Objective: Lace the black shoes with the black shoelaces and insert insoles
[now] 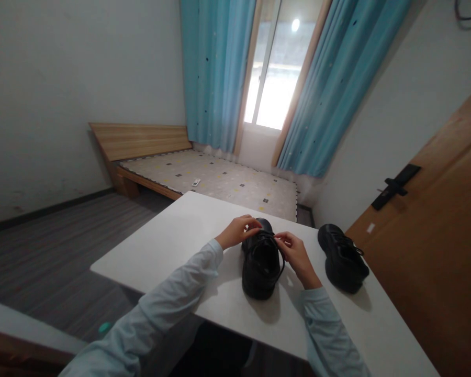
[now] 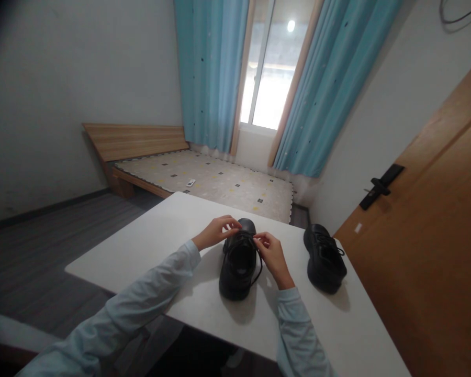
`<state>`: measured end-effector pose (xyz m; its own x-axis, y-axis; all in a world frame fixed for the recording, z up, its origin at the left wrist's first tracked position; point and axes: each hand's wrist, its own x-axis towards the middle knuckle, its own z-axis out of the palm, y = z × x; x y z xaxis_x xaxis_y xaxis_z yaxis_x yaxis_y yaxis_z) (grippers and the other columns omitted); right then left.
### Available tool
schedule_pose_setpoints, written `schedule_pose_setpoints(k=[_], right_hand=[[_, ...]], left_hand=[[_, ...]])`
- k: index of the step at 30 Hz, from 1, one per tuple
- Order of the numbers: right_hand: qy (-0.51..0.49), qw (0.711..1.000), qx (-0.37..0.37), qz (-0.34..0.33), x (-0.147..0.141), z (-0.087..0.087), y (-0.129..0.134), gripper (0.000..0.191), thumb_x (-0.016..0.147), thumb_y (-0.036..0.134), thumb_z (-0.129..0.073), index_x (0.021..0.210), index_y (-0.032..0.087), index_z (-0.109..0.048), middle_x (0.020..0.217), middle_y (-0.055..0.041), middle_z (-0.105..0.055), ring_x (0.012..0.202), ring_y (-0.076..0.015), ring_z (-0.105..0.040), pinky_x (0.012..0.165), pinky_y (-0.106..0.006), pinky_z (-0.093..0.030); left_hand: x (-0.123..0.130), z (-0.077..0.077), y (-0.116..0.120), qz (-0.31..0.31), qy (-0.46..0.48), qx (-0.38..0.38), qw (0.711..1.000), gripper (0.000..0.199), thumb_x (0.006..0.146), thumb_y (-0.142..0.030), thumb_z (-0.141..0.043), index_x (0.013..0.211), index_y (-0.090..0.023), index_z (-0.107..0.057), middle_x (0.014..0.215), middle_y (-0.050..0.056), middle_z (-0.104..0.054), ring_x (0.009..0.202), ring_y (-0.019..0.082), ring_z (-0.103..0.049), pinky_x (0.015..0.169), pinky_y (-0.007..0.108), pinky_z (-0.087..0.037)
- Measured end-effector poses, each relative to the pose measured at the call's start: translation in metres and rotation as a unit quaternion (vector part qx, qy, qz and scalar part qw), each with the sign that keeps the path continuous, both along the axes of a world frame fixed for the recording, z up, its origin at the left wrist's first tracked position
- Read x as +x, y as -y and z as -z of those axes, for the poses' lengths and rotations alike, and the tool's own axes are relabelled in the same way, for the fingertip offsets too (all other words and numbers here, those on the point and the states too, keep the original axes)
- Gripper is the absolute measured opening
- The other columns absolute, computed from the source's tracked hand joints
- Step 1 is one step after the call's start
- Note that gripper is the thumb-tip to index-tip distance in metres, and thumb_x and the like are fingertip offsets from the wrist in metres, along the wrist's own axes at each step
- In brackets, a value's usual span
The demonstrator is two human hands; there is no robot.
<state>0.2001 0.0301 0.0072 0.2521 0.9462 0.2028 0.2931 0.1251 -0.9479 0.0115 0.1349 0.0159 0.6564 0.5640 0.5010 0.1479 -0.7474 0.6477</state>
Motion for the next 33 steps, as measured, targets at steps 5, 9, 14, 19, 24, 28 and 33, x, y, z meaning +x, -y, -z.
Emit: schedule_pose_setpoints(k=[5,9,14,19,24,28,33], right_hand=[[0.017,1.0,0.01,0.004,0.0,0.003,-0.003,0.036,0.066,0.051,-0.068,0.076,0.017,-0.061,0.067,-0.0014,-0.06,0.05,-0.0109,-0.048,0.039,-0.022,-0.032],[0.042,0.999,0.022,0.01,-0.001,0.005,-0.004,0.034,0.07,0.051,-0.064,0.074,0.018,-0.059,0.059,0.0002,-0.056,0.051,-0.0126,-0.049,0.041,-0.023,-0.034],[0.082,0.995,0.051,0.031,-0.001,0.009,-0.008,0.032,0.072,0.052,-0.061,0.073,0.02,-0.059,0.058,0.0002,-0.056,0.055,-0.0148,-0.051,0.044,-0.024,-0.037],[0.094,0.992,0.06,0.054,-0.003,0.01,-0.01,0.029,0.074,0.048,-0.059,0.075,0.019,-0.058,0.066,-0.0023,-0.06,0.061,-0.017,-0.054,0.049,-0.026,-0.041],[0.082,0.992,0.078,0.057,-0.004,0.007,-0.01,0.029,0.076,0.048,-0.059,0.074,0.019,-0.058,0.072,-0.0034,-0.06,0.068,-0.0187,-0.055,0.054,-0.028,-0.043],[0.065,0.993,0.084,0.055,-0.005,0.006,-0.012,0.027,0.075,0.046,-0.061,0.071,0.019,-0.057,0.07,-0.0017,-0.058,0.064,-0.0167,-0.053,0.055,-0.028,-0.042],[0.003,0.996,0.078,0.034,-0.008,0.004,-0.011,0.029,0.074,0.047,-0.063,0.07,0.02,-0.055,0.065,0.0003,-0.056,0.062,-0.0147,-0.051,0.057,-0.027,-0.042]], left_hand=[[0.002,0.005,-0.002,0.068,0.009,0.017,0.998,0.021,0.085,-0.025,-0.055,0.102,-0.017,-0.065,0.103,0.006,-0.066,0.097,0.015,-0.059,0.089,0.027,-0.044],[0.004,0.008,-0.002,0.075,-0.019,0.005,0.997,0.022,0.086,-0.02,-0.053,0.104,-0.018,-0.065,0.105,0.005,-0.068,0.098,0.015,-0.06,0.09,0.026,-0.044],[0.005,0.006,-0.001,0.077,-0.029,0.013,0.997,0.021,0.086,-0.018,-0.053,0.102,-0.017,-0.066,0.105,0.005,-0.068,0.098,0.015,-0.06,0.091,0.025,-0.043],[0.005,0.007,-0.002,0.076,-0.03,0.017,0.996,0.019,0.086,-0.019,-0.053,0.1,-0.017,-0.066,0.104,0.005,-0.068,0.097,0.014,-0.06,0.09,0.025,-0.043],[0.005,0.008,-0.003,0.083,-0.033,0.007,0.996,0.02,0.086,-0.021,-0.052,0.101,-0.017,-0.066,0.104,0.005,-0.068,0.097,0.014,-0.06,0.089,0.025,-0.043],[0.005,0.008,-0.003,0.082,-0.032,-0.003,0.996,0.023,0.089,-0.025,-0.048,0.101,-0.017,-0.066,0.104,0.005,-0.068,0.097,0.015,-0.06,0.09,0.026,-0.043],[0.005,0.008,-0.002,0.069,-0.041,-0.01,0.997,0.033,0.093,-0.034,-0.039,0.1,-0.017,-0.065,0.105,0.005,-0.068,0.099,0.015,-0.059,0.092,0.026,-0.042]])
